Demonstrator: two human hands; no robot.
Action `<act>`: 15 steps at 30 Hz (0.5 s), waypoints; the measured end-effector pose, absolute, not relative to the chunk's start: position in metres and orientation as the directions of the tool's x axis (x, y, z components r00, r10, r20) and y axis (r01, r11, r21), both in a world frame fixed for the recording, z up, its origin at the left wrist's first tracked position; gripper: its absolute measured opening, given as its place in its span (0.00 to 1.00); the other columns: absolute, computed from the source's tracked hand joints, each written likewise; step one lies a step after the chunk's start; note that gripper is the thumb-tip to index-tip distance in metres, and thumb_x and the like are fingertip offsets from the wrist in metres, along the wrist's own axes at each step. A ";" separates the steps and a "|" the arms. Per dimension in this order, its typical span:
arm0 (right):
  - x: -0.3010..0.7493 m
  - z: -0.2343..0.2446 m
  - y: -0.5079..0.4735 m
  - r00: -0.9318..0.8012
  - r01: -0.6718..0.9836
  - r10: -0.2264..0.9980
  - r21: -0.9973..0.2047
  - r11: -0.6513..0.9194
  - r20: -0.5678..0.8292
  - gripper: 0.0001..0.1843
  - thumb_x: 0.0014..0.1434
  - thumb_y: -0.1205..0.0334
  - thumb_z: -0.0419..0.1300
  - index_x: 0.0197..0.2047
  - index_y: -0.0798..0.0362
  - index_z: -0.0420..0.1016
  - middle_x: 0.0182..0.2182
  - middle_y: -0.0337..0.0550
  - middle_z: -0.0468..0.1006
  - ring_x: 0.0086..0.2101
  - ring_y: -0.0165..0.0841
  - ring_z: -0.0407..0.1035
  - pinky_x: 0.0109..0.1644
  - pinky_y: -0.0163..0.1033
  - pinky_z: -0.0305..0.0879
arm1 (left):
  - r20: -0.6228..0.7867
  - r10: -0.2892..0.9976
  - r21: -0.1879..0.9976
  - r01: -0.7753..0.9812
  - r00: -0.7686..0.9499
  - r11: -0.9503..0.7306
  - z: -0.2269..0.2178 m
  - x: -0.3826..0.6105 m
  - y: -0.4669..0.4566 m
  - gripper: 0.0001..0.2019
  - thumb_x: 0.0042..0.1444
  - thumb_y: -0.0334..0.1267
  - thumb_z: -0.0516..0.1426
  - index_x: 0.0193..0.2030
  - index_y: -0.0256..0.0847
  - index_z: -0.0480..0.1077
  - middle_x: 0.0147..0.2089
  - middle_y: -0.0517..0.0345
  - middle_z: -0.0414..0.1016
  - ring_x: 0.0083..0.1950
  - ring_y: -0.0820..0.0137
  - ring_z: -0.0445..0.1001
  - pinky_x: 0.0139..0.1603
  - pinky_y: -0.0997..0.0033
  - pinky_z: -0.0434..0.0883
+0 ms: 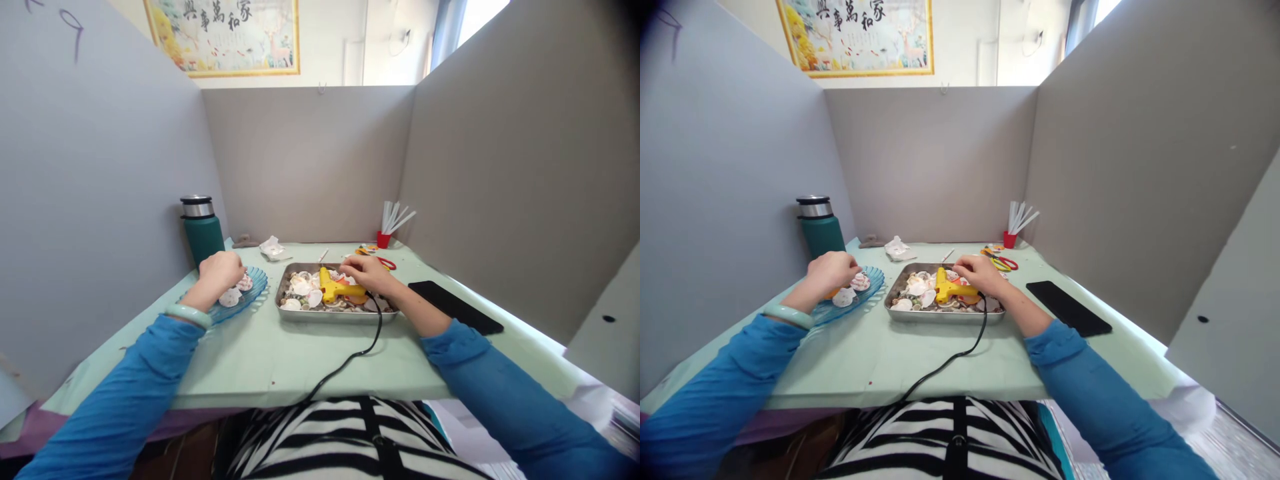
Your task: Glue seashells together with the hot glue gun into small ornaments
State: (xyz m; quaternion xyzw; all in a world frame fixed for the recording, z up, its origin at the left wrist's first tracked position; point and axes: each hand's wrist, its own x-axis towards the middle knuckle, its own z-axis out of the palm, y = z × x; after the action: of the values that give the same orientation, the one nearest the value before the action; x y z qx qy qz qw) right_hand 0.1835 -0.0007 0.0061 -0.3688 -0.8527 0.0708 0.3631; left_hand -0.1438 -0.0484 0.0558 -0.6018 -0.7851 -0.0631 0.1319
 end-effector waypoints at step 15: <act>0.190 0.012 -0.010 -0.593 0.749 0.772 -0.194 0.634 0.230 0.28 0.43 0.41 0.59 0.44 0.50 0.68 0.33 0.42 0.75 0.30 0.33 0.67 0.29 0.33 0.53 | 0.025 0.966 -0.035 0.966 0.257 -0.256 0.053 -0.017 -0.019 0.15 0.27 0.33 0.65 0.28 0.41 0.76 0.32 0.48 0.76 0.38 0.58 0.72 0.37 0.68 0.65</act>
State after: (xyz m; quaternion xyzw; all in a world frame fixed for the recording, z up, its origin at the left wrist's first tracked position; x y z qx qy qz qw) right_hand 0.1898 -0.0101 0.0116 -0.4263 -0.8917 0.0382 0.1474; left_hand -0.0172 -0.0193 0.0530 -0.7924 -0.6097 0.0010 0.0214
